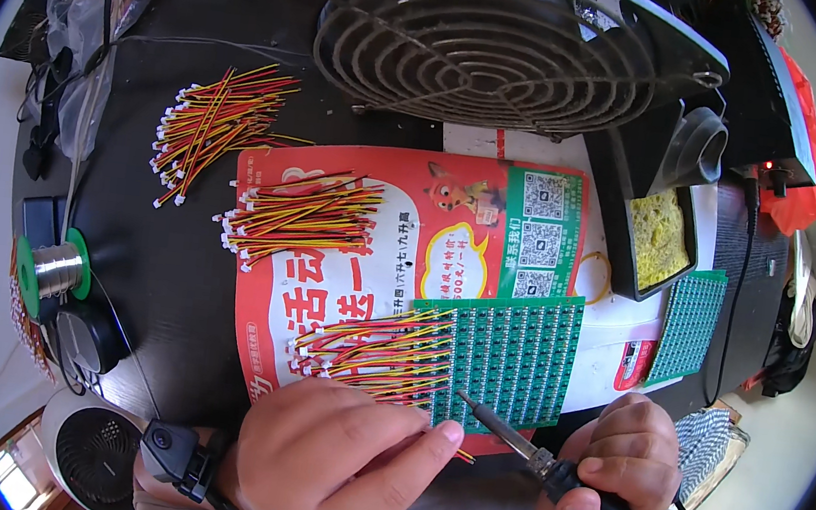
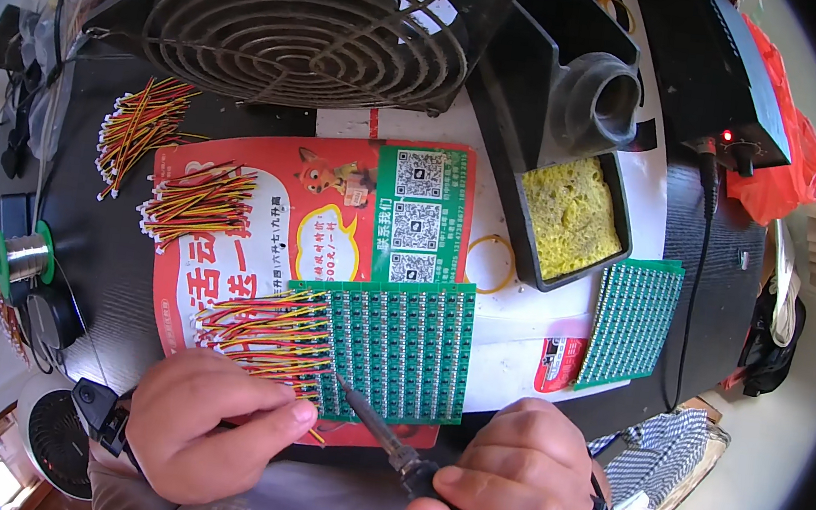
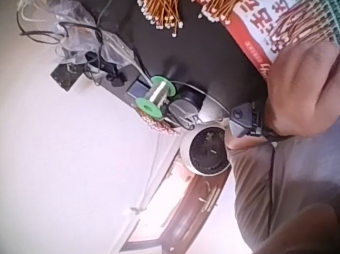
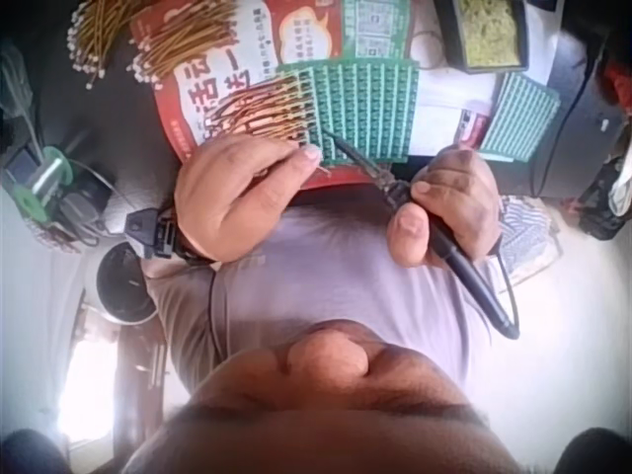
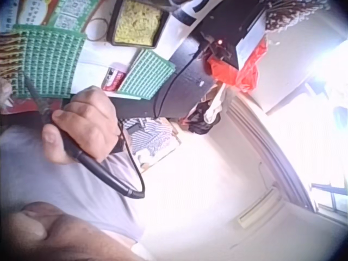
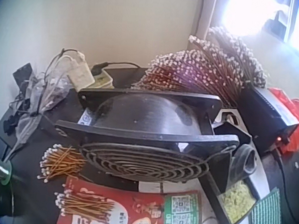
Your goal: Solder small wire components onto a green printed circuit board.
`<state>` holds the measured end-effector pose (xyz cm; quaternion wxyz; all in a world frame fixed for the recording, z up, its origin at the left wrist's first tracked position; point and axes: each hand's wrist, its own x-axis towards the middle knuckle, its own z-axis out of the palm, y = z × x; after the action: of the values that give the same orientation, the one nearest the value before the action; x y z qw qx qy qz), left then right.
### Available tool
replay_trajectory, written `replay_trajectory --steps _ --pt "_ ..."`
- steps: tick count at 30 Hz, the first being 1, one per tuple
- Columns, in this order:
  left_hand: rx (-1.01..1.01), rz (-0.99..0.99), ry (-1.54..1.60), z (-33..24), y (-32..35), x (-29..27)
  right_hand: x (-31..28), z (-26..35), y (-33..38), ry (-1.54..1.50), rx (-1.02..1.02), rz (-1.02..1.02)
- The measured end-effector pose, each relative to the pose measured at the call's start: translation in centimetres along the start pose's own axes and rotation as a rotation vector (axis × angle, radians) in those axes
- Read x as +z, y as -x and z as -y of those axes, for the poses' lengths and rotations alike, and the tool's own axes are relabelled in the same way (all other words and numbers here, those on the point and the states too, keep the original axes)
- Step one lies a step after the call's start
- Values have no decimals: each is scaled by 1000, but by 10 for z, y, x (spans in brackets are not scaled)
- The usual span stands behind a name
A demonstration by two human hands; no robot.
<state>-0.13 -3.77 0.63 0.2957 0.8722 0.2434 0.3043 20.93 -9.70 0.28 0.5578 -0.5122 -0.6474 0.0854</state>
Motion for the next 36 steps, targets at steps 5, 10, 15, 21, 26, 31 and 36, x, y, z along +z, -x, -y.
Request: replay_trajectory --steps 5,10,15,21,26,31,36 --pt "51 31 -87 -1 -2 -1 -1 3 -1 14 20 13" --pt "28 -58 -221 0 9 15 0 3 -2 7 40 64" --pt "-8 -63 -220 -2 8 16 -2 4 -3 60 16 87" --pt "-50 -17 -220 -5 5 13 -6 8 -7 73 46 178" --pt "-64 -15 -225 -4 8 15 -8 6 -8 55 50 241" --pt "-52 5 -213 -5 6 14 -8 8 -8 69 56 231" --pt "-41 50 -212 -5 -2 9 -7 9 -8 62 82 244"
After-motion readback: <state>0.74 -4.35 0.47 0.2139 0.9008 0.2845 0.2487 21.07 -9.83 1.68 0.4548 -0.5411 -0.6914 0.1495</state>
